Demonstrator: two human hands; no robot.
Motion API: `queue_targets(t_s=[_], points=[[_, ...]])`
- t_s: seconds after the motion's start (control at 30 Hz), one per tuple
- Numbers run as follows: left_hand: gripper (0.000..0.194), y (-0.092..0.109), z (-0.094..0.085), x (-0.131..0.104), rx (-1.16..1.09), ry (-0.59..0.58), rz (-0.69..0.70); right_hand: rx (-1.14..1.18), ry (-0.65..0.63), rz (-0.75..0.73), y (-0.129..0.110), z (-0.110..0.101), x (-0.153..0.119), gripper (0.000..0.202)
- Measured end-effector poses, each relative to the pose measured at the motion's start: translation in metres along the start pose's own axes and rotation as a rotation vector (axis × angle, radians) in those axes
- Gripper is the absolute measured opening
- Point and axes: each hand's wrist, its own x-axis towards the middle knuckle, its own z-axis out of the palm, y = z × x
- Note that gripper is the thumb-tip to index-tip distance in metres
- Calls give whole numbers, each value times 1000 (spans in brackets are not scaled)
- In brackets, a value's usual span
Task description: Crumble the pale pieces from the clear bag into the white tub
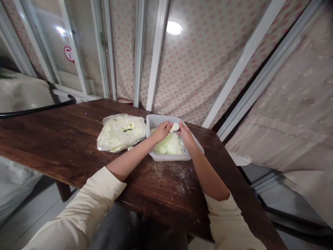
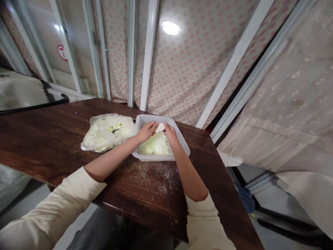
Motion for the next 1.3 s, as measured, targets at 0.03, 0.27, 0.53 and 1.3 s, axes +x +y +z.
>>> queue_targets(t_s=[0.03,0.27,0.53,1.3], points=[[33,-1,0,1,-8,-8,8,5,-40,-43,-1,-1,-1,37],[31,-12,-1,3,-120,-18,-59,68,-18,-84,5,-10,0,34],[33,-15,-5,4,-166,37,-67,-438,204,-240,-4,-11,-12,52],[27,4,0,-13,-370,-121,-89,-579,39,-589,-13,6,-35,31]])
